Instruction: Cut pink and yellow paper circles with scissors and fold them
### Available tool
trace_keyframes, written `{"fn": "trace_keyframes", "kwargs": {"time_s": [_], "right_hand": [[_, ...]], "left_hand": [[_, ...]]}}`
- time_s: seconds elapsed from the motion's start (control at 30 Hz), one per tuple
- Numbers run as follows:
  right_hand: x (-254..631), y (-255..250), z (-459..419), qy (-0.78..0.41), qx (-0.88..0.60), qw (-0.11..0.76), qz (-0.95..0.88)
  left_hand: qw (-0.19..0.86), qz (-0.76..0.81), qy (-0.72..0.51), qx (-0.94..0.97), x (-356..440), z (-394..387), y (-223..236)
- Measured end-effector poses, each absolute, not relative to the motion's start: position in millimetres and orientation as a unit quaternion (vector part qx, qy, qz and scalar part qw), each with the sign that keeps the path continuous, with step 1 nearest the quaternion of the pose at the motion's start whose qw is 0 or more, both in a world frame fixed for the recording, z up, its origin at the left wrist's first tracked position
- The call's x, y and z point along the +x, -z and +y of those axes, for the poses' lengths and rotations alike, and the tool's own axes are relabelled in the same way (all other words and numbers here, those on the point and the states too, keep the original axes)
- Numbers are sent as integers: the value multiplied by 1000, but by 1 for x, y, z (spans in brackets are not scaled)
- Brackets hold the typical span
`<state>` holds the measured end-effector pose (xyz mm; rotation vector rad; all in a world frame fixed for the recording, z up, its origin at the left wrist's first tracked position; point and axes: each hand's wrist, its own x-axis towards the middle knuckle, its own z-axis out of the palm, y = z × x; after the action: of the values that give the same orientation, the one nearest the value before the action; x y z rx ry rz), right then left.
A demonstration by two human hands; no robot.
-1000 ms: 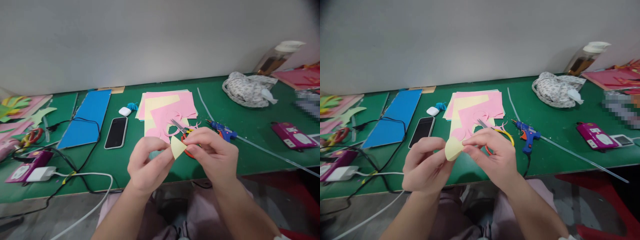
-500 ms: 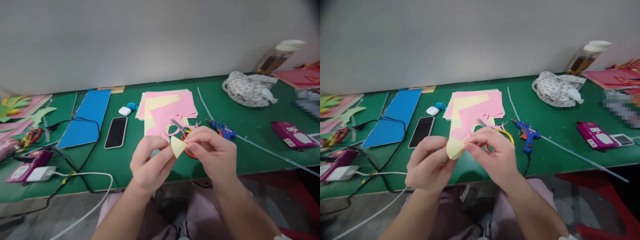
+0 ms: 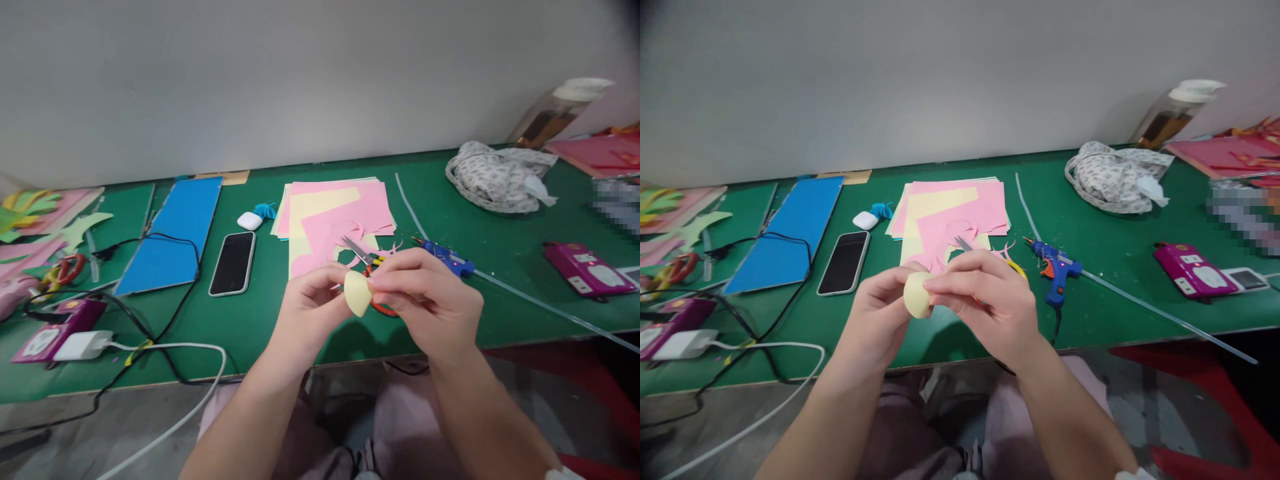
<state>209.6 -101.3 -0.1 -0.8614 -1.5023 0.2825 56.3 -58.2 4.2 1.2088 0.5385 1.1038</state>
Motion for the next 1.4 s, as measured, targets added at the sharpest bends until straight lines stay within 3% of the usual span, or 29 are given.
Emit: {"fn": "trace_keyframes", "kwargs": {"time_s": [0.17, 0.43, 0.53, 1.03, 1.4], "right_hand": [[209, -1, -101, -123, -382, 641, -655], [209, 3, -97, -138, -403, 632, -647], [207, 3, -95, -104, -417, 618, -658], [206, 0, -96, -94, -418, 599, -677], [202, 2, -96, -18, -403, 604, -687]], "left_hand": [[585, 268, -493, 586, 52, -57, -6], [270, 312, -457, 788, 37, -58, -20], [217, 317, -459, 801, 37, -60, -22], [222, 304, -463, 802, 38, -61, -21], [210, 331, -448, 804, 40, -59, -23]]}}
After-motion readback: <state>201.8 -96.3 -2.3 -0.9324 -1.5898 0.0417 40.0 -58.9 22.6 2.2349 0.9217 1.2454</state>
